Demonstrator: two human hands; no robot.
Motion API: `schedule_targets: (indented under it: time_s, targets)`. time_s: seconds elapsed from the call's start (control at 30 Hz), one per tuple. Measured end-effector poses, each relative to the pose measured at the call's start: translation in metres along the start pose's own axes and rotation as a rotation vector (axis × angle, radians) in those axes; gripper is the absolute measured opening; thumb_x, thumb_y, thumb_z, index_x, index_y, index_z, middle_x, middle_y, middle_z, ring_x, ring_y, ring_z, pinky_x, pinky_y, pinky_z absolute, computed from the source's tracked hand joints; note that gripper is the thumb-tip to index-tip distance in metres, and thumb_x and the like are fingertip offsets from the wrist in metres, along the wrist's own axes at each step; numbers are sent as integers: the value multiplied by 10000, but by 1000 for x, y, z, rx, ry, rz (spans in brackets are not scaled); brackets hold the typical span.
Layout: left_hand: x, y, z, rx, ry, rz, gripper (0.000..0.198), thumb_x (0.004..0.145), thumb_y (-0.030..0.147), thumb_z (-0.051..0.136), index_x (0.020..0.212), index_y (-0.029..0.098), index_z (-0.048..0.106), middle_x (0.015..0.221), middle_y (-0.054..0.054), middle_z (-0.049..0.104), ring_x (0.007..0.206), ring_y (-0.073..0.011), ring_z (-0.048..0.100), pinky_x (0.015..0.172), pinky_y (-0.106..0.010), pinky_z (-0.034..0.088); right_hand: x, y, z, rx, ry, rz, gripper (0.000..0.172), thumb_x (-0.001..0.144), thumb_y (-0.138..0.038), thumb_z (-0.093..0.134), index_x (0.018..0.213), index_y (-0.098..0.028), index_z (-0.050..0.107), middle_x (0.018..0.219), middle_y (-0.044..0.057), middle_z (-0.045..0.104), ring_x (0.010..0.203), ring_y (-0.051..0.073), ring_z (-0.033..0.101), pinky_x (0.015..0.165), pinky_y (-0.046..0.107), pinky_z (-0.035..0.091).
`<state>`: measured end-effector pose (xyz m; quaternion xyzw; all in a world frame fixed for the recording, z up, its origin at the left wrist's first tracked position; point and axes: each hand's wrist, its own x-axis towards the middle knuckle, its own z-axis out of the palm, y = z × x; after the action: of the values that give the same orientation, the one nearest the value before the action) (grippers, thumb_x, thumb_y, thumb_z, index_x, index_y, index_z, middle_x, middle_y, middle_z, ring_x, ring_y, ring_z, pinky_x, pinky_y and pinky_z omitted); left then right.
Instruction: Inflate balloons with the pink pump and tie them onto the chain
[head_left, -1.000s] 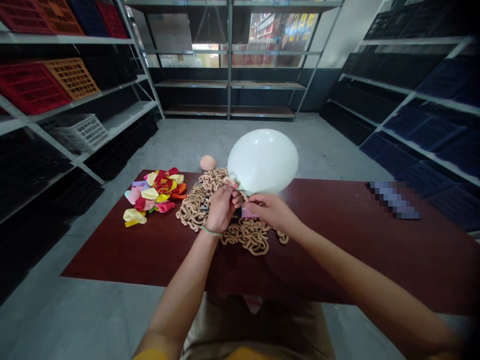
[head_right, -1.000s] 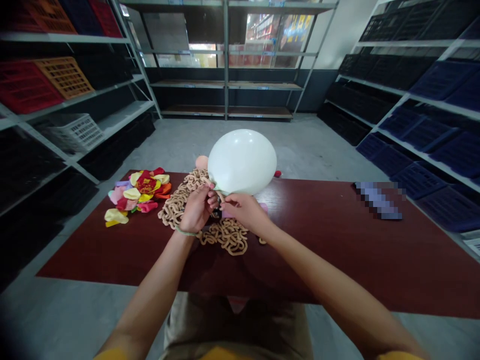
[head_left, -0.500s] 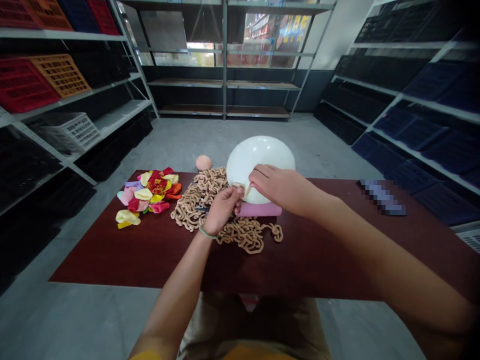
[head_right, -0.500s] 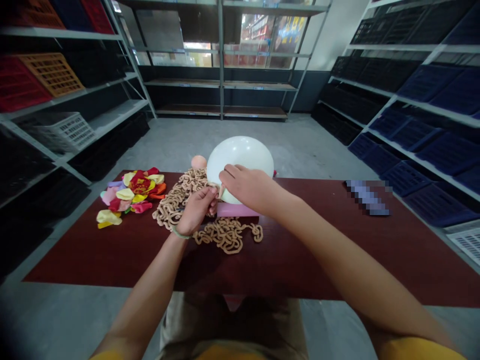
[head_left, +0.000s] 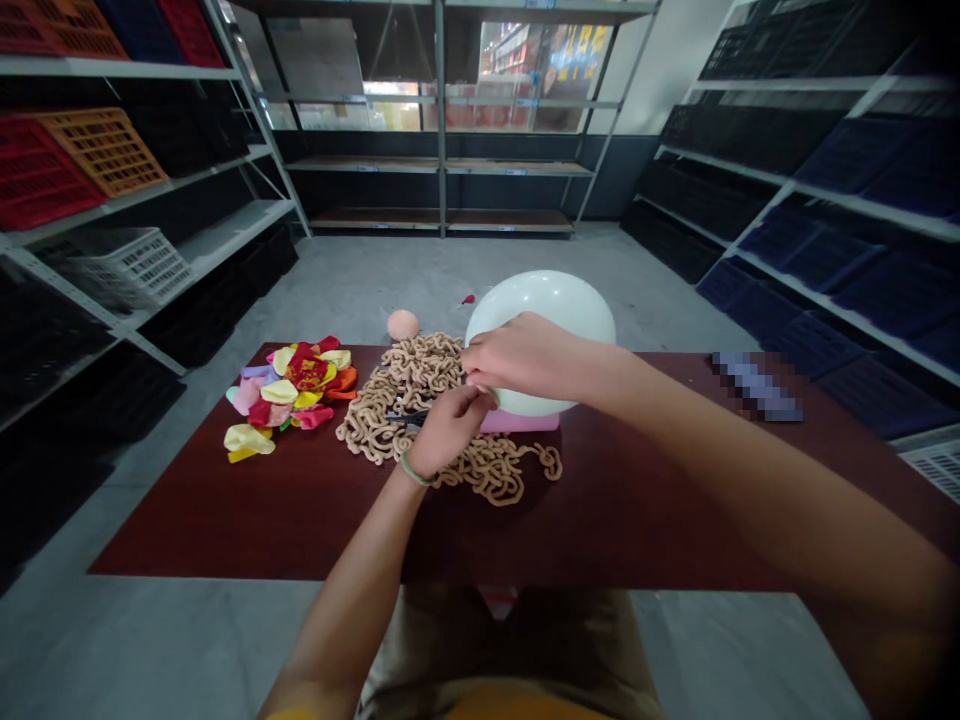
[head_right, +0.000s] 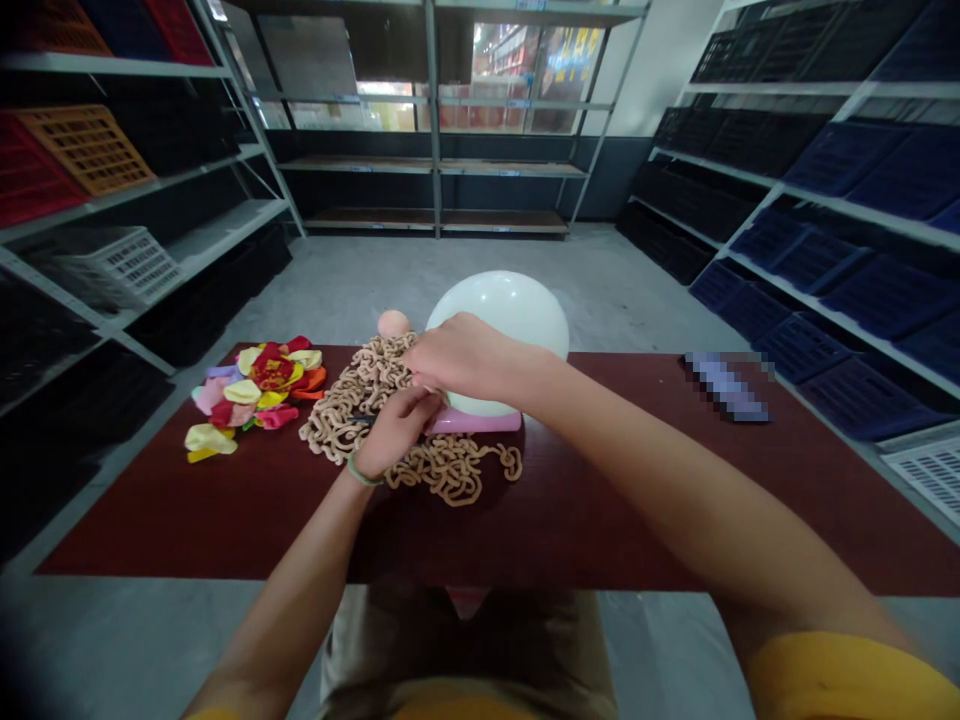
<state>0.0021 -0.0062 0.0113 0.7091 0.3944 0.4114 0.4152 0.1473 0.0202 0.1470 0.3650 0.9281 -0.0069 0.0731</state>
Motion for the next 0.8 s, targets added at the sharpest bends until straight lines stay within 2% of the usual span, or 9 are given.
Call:
schedule_targets:
  time_s: [0.13,0.3,0.47,0.67,0.8]
  targets:
    - [-1,0,1,20,67,15,449,926,465,517,587,175,463,554,29,437,554,-110,384,566,-268,290,1,1,3,-8,45,-31,289,948,-317,444,767,-199,636,754,31,643,620,133,441,607,325,196]
    - [-2,5,4,-265,95,-30,409,933,481,507,672,175,579,576,15,509,565,-123,454,606,-258,365,-7,15,9,75,260,-37,258,988,-305,399,995,-237,648,958,22,662,775,151,534,629,298,273]
    - [-1,5,5,-397,140,-31,359,902,487,561,747,173,643,610,2,545,597,-135,488,619,-257,390,-15,26,14,-6,259,-142,246,953,-195,453,1082,-228,660,1039,62,614,947,198,517,748,316,328]
    - [0,-2,4,-389,185,-17,382,928,480,517,747,169,644,621,-4,568,595,-134,517,615,-258,412,-12,20,19,-160,280,-193,244,963,-220,470,1042,-274,695,927,44,585,877,189,455,729,313,285]
    - [3,-3,5,-497,206,-84,355,898,468,561,770,154,666,615,-2,578,557,-128,539,577,-255,432,-9,18,23,-236,293,-176,233,972,-247,451,937,-212,678,901,46,593,859,185,447,694,314,269]
